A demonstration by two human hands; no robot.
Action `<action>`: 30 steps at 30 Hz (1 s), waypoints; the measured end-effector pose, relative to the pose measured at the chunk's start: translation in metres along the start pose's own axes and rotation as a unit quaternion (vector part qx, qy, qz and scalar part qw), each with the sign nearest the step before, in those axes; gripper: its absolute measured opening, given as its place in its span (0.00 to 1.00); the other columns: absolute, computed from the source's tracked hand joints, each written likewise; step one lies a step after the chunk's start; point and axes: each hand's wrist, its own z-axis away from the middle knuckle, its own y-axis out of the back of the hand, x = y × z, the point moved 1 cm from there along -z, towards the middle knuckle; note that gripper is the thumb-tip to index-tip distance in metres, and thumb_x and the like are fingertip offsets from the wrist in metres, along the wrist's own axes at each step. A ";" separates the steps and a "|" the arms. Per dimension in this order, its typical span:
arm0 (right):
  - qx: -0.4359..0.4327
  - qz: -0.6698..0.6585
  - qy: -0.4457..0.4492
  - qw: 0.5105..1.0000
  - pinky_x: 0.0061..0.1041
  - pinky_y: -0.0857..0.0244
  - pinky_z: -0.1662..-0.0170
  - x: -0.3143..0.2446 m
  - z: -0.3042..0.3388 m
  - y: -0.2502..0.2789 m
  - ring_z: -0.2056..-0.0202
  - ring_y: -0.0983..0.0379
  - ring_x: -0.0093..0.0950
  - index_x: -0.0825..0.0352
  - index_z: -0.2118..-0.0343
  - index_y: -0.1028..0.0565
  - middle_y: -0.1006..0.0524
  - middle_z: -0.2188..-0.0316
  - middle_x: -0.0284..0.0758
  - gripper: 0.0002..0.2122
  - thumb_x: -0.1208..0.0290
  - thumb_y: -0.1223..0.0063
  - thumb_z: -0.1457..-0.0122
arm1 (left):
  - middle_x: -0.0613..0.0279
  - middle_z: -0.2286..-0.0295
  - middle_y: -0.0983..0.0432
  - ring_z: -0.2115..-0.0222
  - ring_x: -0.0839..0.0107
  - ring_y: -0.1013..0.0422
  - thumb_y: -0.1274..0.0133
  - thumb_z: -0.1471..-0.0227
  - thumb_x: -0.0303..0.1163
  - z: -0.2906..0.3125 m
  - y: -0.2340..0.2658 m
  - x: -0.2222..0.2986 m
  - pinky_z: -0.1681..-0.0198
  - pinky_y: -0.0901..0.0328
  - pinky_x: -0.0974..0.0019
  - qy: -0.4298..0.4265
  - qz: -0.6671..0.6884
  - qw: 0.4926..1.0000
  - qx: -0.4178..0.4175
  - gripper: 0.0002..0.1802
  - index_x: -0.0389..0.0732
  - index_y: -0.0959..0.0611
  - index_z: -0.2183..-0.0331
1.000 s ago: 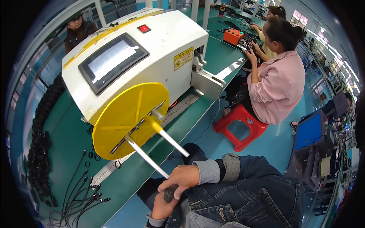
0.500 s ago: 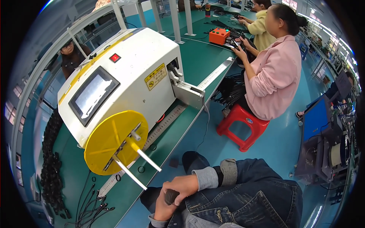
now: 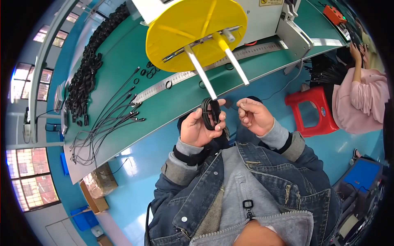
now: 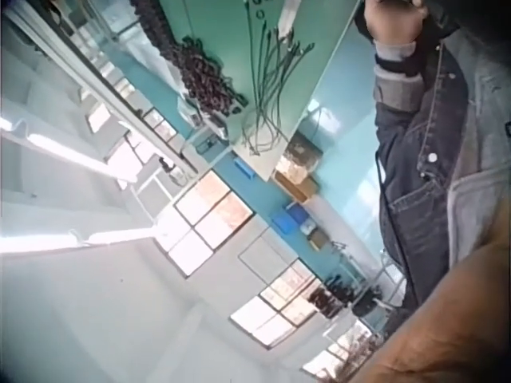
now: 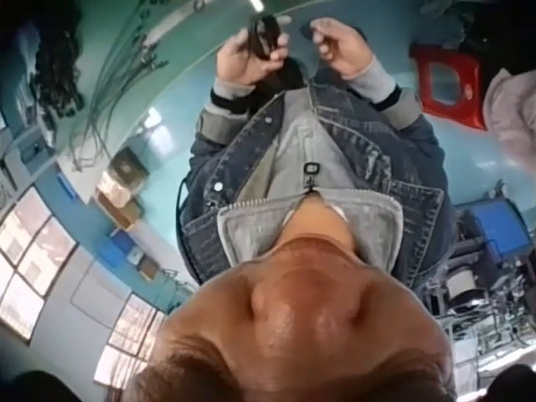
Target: Operate a machine to wind bundles of black electrical cables.
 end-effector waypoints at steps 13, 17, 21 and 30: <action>-0.118 0.681 0.236 0.683 0.33 0.39 0.79 0.015 -0.032 -0.085 0.83 0.32 0.37 0.69 0.72 0.32 0.28 0.83 0.42 0.13 0.62 0.53 0.45 | 0.60 0.68 0.32 0.72 0.72 0.36 0.42 0.67 0.30 0.041 0.022 0.012 0.72 0.39 0.71 0.001 -0.401 0.914 0.054 0.28 0.34 0.31 0.60; -0.054 0.786 0.272 0.552 0.40 0.38 0.78 0.026 -0.023 -0.113 0.81 0.31 0.47 0.69 0.76 0.34 0.29 0.85 0.47 0.16 0.58 0.50 0.49 | 0.56 0.69 0.30 0.70 0.67 0.32 0.39 0.67 0.38 0.044 0.006 0.008 0.69 0.35 0.63 -0.124 -0.637 0.760 0.035 0.29 0.34 0.30 0.63; -0.095 0.771 0.360 0.517 0.38 0.38 0.80 0.046 -0.026 -0.127 0.82 0.30 0.45 0.68 0.78 0.36 0.29 0.86 0.46 0.16 0.59 0.50 0.49 | 0.50 0.74 0.28 0.74 0.62 0.29 0.40 0.66 0.37 0.056 0.003 -0.008 0.71 0.34 0.60 -0.232 -0.682 0.675 0.162 0.25 0.32 0.29 0.67; -0.135 0.809 0.349 0.454 0.33 0.38 0.81 0.082 -0.052 -0.125 0.83 0.29 0.36 0.69 0.76 0.34 0.30 0.87 0.42 0.13 0.63 0.51 0.47 | 0.57 0.83 0.30 0.86 0.66 0.33 0.43 0.61 0.36 0.073 0.067 -0.009 0.83 0.37 0.63 -0.240 -0.696 0.608 0.298 0.14 0.35 0.27 0.75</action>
